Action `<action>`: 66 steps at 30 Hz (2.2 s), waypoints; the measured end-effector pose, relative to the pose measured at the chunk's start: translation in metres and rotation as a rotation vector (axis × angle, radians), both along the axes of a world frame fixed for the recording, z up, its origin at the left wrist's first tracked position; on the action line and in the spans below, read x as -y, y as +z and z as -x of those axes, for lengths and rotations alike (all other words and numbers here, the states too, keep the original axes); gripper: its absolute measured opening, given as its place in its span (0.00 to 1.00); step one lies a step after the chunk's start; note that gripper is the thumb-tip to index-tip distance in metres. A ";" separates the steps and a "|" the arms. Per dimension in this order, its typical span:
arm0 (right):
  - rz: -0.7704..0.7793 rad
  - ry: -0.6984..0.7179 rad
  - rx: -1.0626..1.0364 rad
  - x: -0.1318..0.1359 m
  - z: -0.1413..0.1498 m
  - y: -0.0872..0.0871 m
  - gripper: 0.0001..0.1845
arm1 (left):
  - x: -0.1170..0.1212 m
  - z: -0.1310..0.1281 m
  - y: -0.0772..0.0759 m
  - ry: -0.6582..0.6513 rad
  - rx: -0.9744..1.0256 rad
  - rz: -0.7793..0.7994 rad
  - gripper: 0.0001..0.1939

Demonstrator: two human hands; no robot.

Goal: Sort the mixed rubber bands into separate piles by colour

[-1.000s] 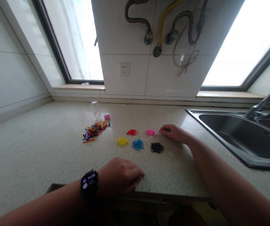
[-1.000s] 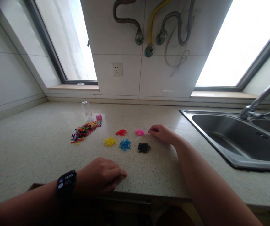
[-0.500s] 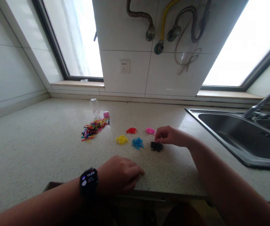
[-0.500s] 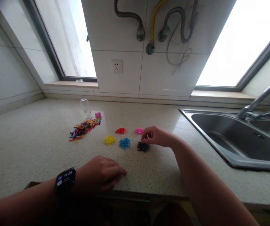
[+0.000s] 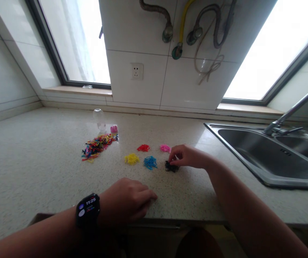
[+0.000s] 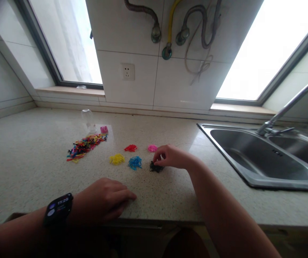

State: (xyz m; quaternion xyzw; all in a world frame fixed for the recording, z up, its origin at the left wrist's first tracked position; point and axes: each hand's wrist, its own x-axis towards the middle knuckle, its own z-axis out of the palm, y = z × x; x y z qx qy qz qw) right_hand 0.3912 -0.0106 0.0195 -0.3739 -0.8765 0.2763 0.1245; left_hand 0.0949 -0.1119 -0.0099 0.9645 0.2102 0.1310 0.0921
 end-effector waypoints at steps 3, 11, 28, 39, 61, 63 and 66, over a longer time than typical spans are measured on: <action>0.000 -0.015 0.016 0.000 -0.001 0.000 0.08 | 0.000 0.000 0.000 -0.004 0.004 -0.011 0.13; -0.032 -0.060 -0.109 0.003 0.005 0.003 0.09 | 0.001 0.001 0.001 0.003 -0.009 -0.002 0.13; 0.096 -0.071 -0.687 0.038 0.053 0.017 0.13 | -0.003 -0.001 0.006 0.031 -0.029 0.060 0.14; 0.136 -0.070 -0.694 0.037 0.054 0.014 0.13 | 0.000 0.000 0.004 0.034 -0.032 0.061 0.14; 0.005 -0.065 -0.207 0.029 0.041 0.008 0.17 | -0.003 0.002 0.006 0.020 -0.011 -0.012 0.14; -0.117 -0.078 -0.133 0.024 0.037 0.007 0.16 | -0.003 0.002 0.006 0.015 -0.018 -0.030 0.14; -0.281 -0.110 -0.007 0.014 0.029 0.006 0.16 | -0.004 0.003 0.004 0.020 -0.006 -0.057 0.13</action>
